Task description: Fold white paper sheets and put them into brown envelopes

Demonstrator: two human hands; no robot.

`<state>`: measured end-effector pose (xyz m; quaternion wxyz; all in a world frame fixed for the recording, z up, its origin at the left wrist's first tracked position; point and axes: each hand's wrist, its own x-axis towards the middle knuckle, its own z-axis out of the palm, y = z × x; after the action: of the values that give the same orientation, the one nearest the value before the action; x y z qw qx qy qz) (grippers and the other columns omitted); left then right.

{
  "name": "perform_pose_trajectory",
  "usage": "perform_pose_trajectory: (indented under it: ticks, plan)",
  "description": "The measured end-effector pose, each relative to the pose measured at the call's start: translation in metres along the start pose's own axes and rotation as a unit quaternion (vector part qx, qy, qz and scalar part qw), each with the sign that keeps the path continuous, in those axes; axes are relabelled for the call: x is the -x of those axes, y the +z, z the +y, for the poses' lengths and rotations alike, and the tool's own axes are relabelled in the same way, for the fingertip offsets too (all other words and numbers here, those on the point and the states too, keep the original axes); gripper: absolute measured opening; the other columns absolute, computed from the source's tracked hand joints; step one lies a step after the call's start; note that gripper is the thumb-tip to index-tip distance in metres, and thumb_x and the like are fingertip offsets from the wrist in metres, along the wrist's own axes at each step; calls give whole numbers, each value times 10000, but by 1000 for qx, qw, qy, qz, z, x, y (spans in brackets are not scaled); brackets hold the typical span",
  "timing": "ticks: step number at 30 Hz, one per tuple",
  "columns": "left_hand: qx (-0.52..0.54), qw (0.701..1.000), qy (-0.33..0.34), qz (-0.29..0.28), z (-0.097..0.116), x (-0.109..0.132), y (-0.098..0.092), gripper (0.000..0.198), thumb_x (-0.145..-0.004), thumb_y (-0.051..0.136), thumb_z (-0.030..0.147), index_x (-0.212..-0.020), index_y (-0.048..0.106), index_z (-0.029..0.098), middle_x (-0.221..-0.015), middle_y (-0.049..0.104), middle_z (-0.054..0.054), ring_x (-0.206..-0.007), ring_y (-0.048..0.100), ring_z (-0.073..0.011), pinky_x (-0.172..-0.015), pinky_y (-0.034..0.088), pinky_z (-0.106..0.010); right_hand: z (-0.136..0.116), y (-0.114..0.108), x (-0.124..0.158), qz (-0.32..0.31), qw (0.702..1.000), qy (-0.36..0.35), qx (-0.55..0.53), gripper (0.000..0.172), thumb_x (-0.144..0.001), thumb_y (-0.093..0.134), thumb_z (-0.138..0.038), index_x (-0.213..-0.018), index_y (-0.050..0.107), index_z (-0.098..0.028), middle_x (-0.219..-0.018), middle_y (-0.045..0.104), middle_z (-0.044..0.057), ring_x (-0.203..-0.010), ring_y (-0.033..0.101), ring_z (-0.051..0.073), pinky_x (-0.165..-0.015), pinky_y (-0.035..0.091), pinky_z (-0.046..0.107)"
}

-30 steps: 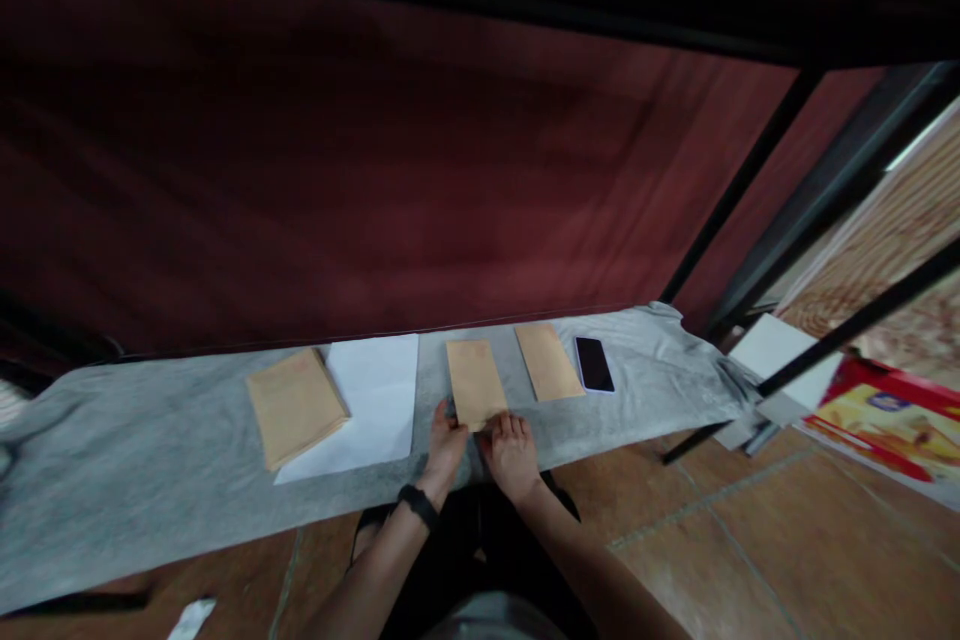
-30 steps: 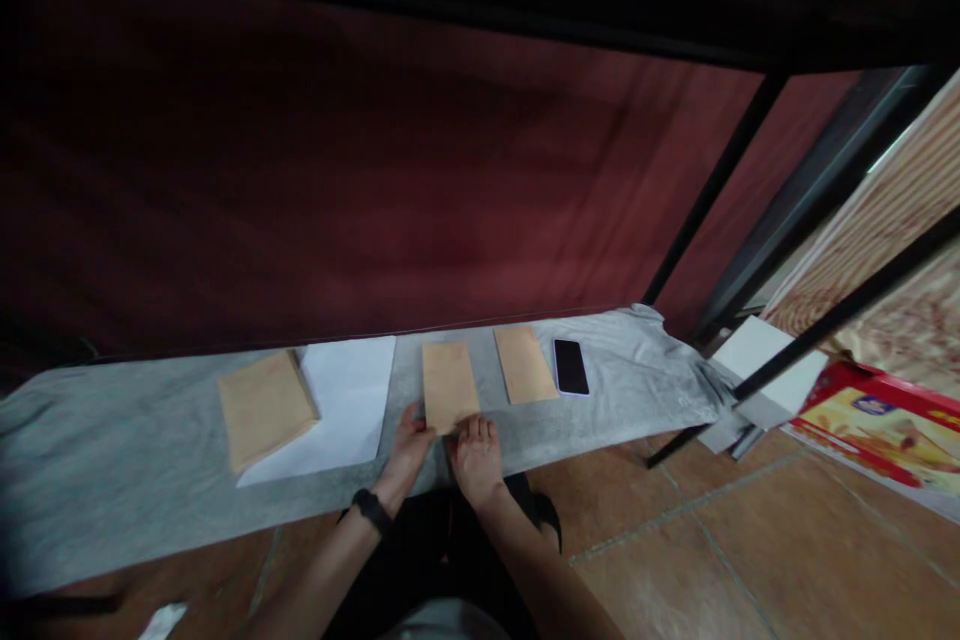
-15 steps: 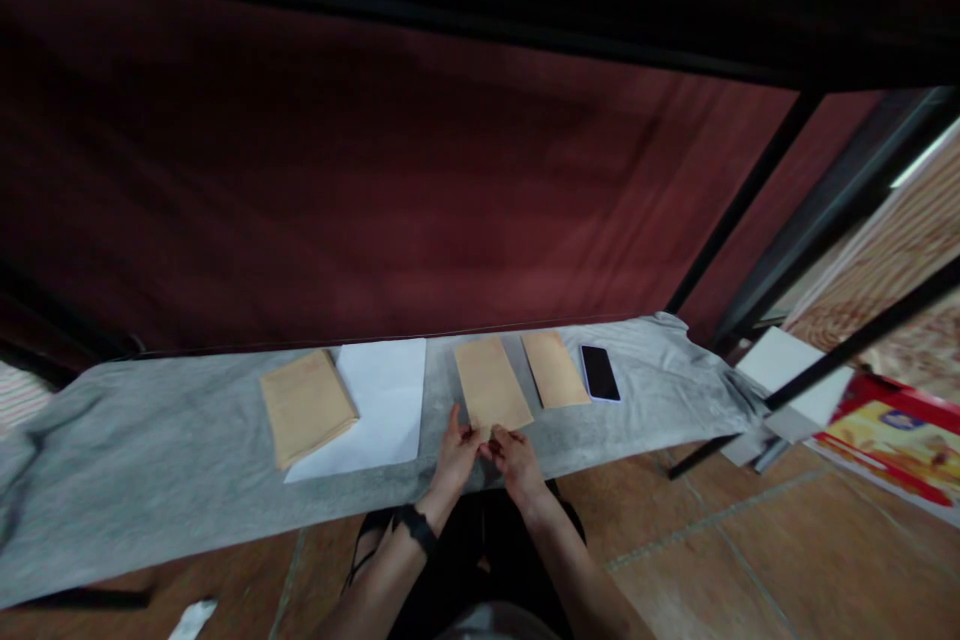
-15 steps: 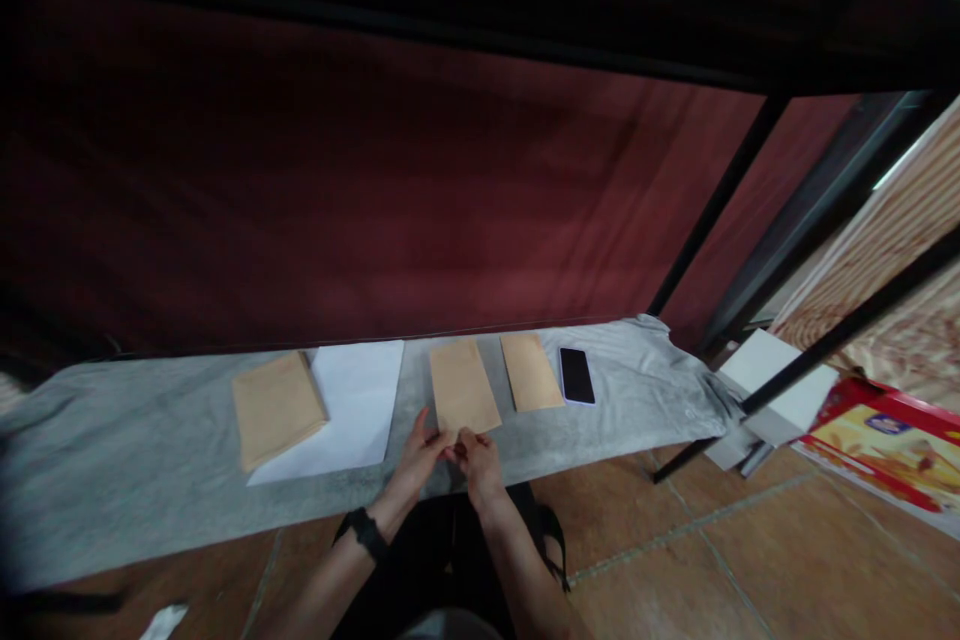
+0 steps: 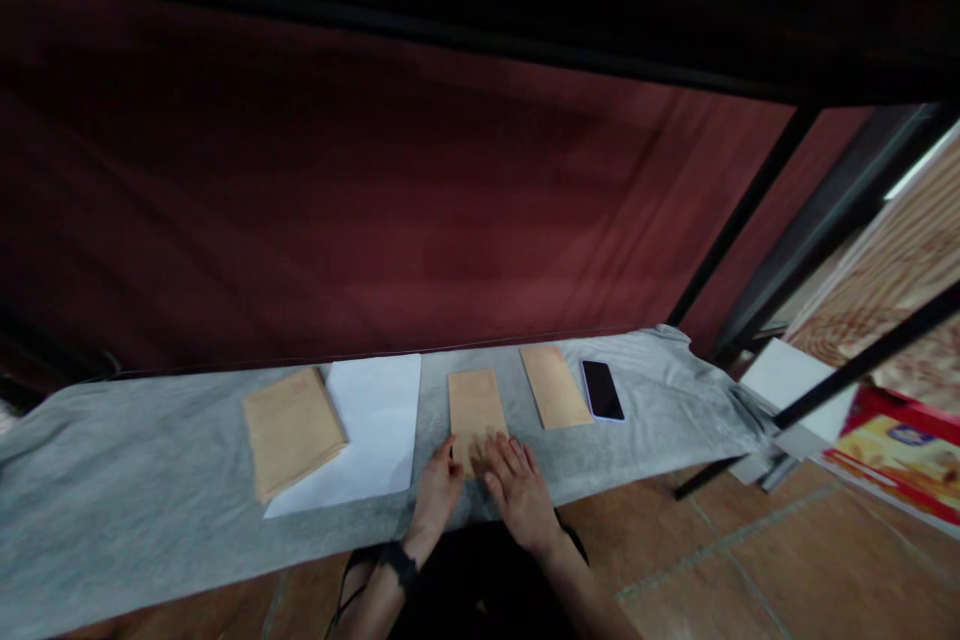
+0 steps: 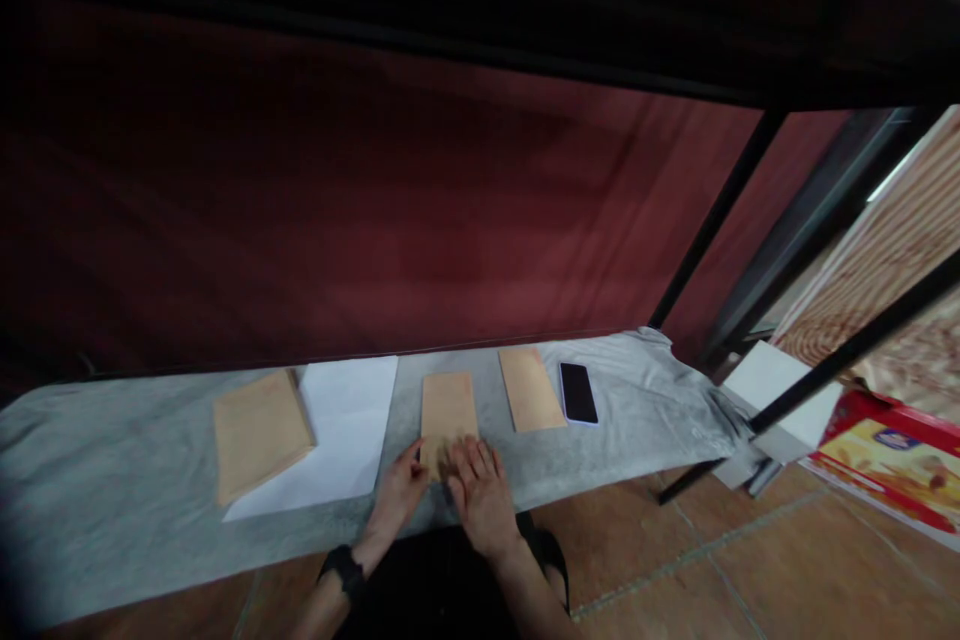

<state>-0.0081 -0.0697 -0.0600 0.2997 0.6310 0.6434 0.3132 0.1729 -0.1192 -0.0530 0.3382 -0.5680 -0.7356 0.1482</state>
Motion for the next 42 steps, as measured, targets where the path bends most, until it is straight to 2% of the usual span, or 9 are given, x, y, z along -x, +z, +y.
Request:
perform_pose_trajectory:
  ticks: [4,8,11,17,24,28,32,37,42]
  plan:
    - [-165,978,112,59,6,0,7,464,-935,365,183,-1347,575,158,-1268,648,-138,-1164,619,-247,-1020,482,-398,12,17,7,-7,980,-75,185,525,-1010,470,-409,-1508,412,-253,-1561,404,98,-1414,420,263,-1178,287,469]
    - [-258,939,225,-9,22,-21,28,482,-977,391,304,-1429,504,181,-1535,455,-106,-1444,365,-267,-1183,312,-456,19,28,9,-7,973,-73,219,514,-1009,471,-426,-1474,467,-207,-1526,457,109,-1396,443,269,-1177,283,465]
    - [-300,925,229,-38,31,-49,42,495,-987,376,325,-1458,476,210,-1576,405,-80,-1479,303,-268,-1206,242,-486,17,27,8,-14,977,-59,206,503,-1012,464,-426,-1460,485,-199,-1511,480,104,-1393,446,270,-1180,283,468]
    - [-285,935,204,-59,40,-98,50,532,-978,340,300,-1502,421,256,-1586,392,-50,-1502,242,-281,-1211,119,-560,8,20,9,-7,985,-45,165,545,-1018,461,-365,-1542,340,-274,-1573,378,77,-1423,409,278,-1184,277,501]
    - [-268,945,178,-54,49,-121,52,541,-974,352,319,-1510,409,274,-1577,406,-55,-1510,205,-301,-1201,56,-601,7,19,6,-16,988,-31,148,543,-1018,458,-372,-1541,343,-286,-1579,363,73,-1419,414,289,-1178,285,503]
    - [-279,934,204,-93,44,-102,44,532,-993,323,300,-1518,393,246,-1589,384,-47,-1503,240,-272,-1215,110,-553,7,20,7,-16,989,-29,142,524,-1021,444,-348,-1532,364,-270,-1580,365,71,-1430,397,278,-1189,264,500]
    - [-264,913,277,-139,22,-54,31,531,-1029,287,367,-1543,330,241,-1610,340,-36,-1503,251,-224,-1225,173,-486,11,26,9,-20,989,-32,144,475,-1007,454,-285,-1476,467,-217,-1533,446,92,-1432,394,281,-1196,251,509]
    - [-265,901,323,-114,-4,8,7,582,-1033,316,441,-1565,262,213,-1615,319,-76,-1493,281,-212,-1222,228,-445,15,17,3,-37,992,-20,120,480,-979,435,-193,-1454,499,-229,-1535,444,79,-1419,418,248,-1197,271,485]
    - [-279,882,364,-108,-12,31,-11,617,-995,418,503,-1559,277,295,-1615,326,-59,-1476,324,-242,-1208,271,-452,13,9,-28,-53,997,-9,61,426,-1015,347,-191,-1358,599,-192,-1405,597,99,-1342,514,207,-1176,325,447]
